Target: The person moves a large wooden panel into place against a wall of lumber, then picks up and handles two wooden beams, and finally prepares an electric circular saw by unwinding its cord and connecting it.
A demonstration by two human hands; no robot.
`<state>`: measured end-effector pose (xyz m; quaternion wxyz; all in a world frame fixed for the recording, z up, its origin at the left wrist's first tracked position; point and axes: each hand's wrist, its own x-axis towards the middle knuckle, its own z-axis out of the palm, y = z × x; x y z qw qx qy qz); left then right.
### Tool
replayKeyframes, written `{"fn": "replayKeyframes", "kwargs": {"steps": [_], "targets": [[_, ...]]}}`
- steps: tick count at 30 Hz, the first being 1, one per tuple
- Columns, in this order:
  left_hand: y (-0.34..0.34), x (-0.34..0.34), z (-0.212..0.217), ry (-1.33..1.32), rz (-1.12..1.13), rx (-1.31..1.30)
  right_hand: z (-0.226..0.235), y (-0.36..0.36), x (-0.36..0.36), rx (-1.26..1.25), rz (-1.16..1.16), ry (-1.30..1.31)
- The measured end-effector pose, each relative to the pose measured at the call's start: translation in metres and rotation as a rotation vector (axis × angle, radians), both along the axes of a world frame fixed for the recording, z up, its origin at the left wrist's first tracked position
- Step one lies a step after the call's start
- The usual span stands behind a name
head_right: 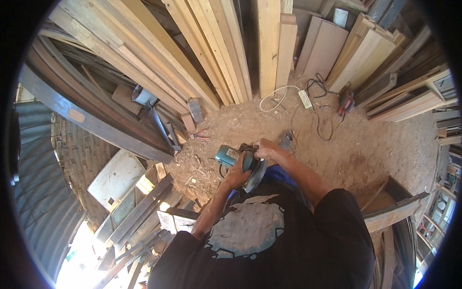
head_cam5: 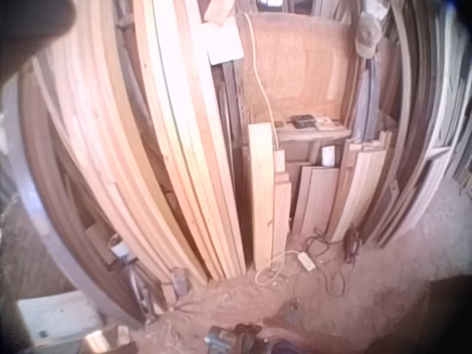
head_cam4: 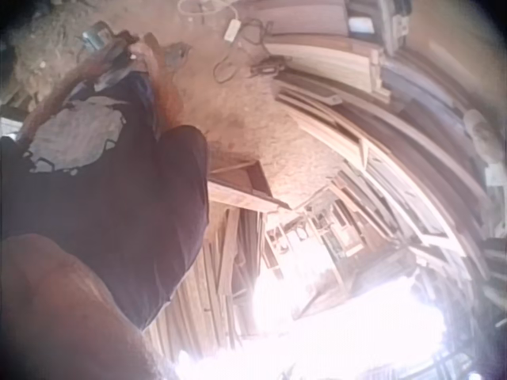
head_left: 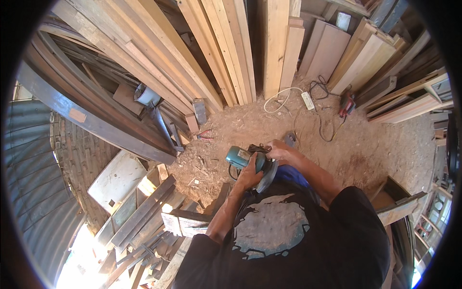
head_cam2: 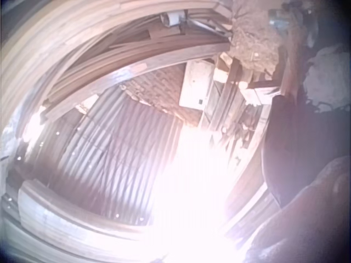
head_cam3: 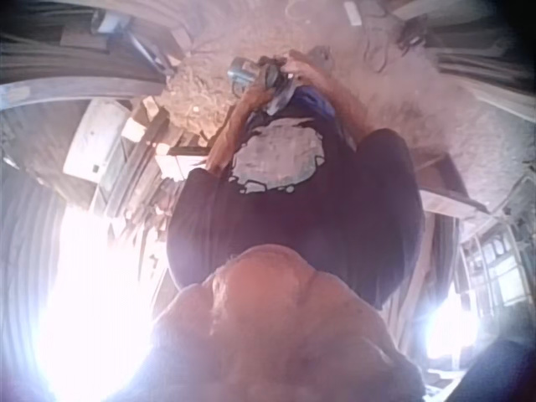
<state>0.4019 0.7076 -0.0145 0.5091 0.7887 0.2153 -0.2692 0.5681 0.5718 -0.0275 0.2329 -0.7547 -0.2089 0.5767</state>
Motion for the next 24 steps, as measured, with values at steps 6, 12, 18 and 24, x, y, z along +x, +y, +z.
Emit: {"fn": "replayKeyframes", "kwargs": {"steps": [6,12,18,24], "targets": [[0.009,-0.001,-0.011,-0.009,0.034,-0.037,-0.016,0.009,-0.031,-0.001,-0.075,-0.203],[0.021,0.010,-0.009,0.111,0.263,-0.247,0.011,0.044,-0.022,-0.172,-0.058,-0.263],[0.015,-0.005,-0.045,-0.007,0.247,-0.113,0.022,0.055,-0.037,-0.120,0.156,-0.499],[0.013,-0.018,-0.054,-0.009,0.222,-0.128,-0.008,0.038,0.005,-0.166,-0.025,0.041]]}}
